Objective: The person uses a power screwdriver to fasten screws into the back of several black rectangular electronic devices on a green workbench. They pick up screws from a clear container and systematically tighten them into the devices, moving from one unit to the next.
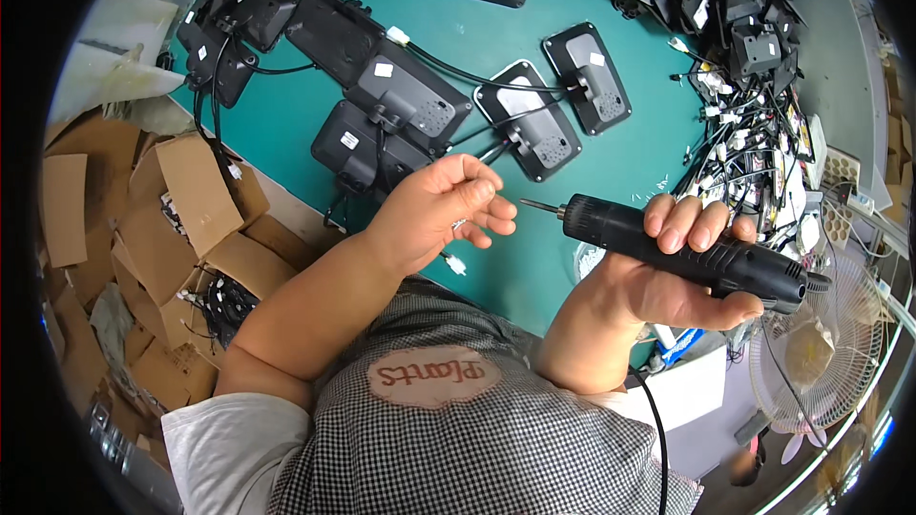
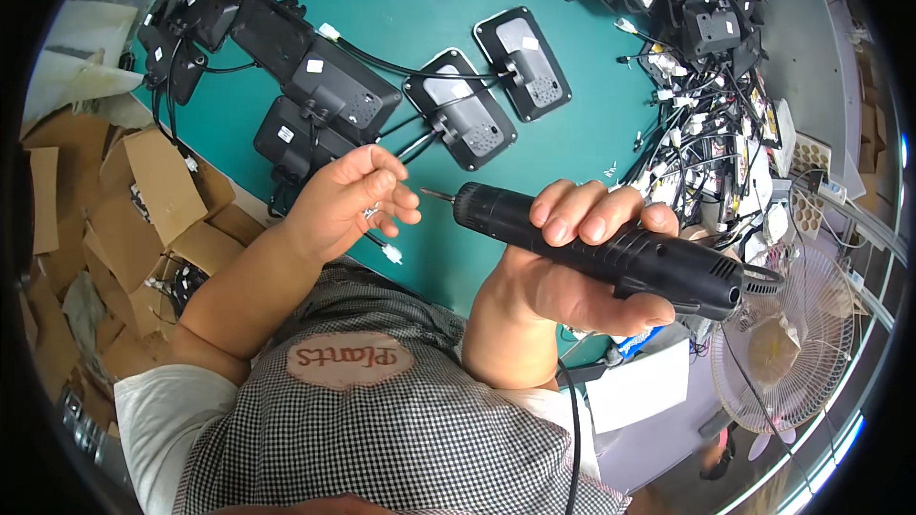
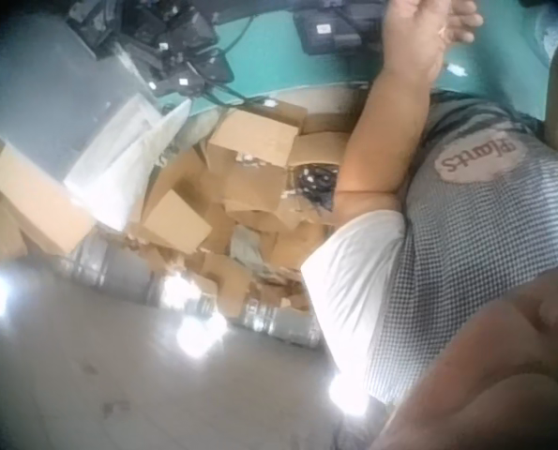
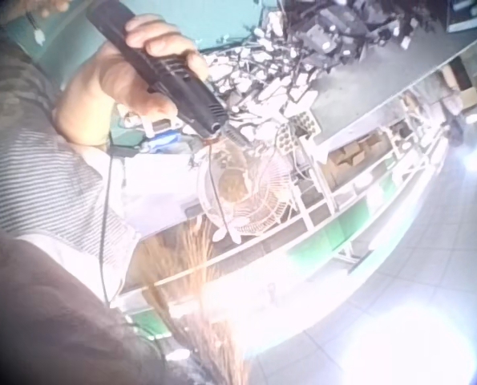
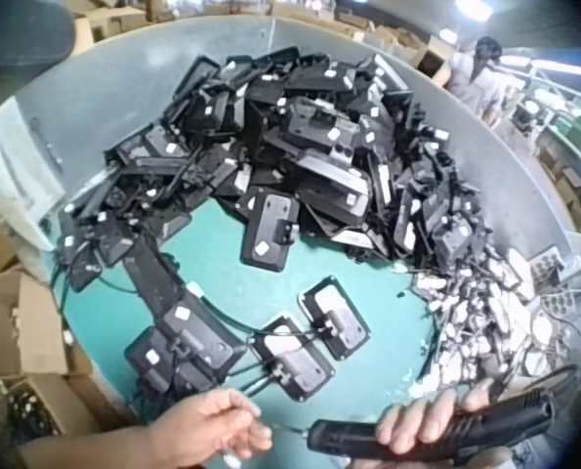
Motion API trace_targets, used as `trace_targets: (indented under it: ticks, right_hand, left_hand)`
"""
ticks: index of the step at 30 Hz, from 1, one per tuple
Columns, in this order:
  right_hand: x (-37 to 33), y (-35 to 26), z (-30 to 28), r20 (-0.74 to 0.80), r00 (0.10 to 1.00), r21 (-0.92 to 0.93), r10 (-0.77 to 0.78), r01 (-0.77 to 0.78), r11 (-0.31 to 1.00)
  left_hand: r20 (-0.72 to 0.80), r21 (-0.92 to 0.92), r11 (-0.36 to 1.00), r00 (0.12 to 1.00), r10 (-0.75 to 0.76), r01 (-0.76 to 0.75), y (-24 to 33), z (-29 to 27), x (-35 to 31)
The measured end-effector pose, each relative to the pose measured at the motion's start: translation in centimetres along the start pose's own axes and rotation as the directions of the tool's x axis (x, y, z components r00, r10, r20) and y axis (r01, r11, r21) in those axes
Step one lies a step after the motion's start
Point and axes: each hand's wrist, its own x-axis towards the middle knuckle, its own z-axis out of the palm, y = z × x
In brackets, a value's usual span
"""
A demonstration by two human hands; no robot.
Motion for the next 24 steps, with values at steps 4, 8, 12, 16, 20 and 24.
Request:
trace_targets:
  ticks: [4,8,12,16,20,24]
  right_hand:
    - [0.6,2.4,1.6,-0.013,1.000,0.031,0.002,-0.002,1.000]
    - [1.1,4.3,2.7,-0.015,0.999,0.054,0.046,-0.045,0.997]
    - [1.4,6.2,3.5,-0.034,0.997,0.066,0.063,-0.061,0.996]
    - [1.5,7.6,3.6,-0.031,0.996,0.053,0.082,-0.080,0.995]
    - [1.5,8.7,3.6,-0.046,0.994,0.081,0.098,-0.094,0.992]
    - [1.4,9.3,3.5,-0.045,0.992,0.112,0.122,-0.116,0.987]
  left_hand:
    - [0.083,-0.051,0.999,0.996,0.023,-0.018,1.5,-3.2,0.1]
    - [0.137,-0.158,0.987,0.991,0.004,0.018,3.2,-5.2,0.6]
    - [0.060,-0.116,0.993,0.998,-0.001,0.008,4.8,-5.6,1.0]
    - [0.110,-0.113,0.992,0.991,0.071,-0.059,4.4,-7.0,2.0]
    - [0.174,-0.095,0.995,0.984,0.048,-0.032,4.9,-7.8,2.2]
    - [0.137,0.074,0.997,0.990,0.024,-0.035,5.0,-7.7,2.3]
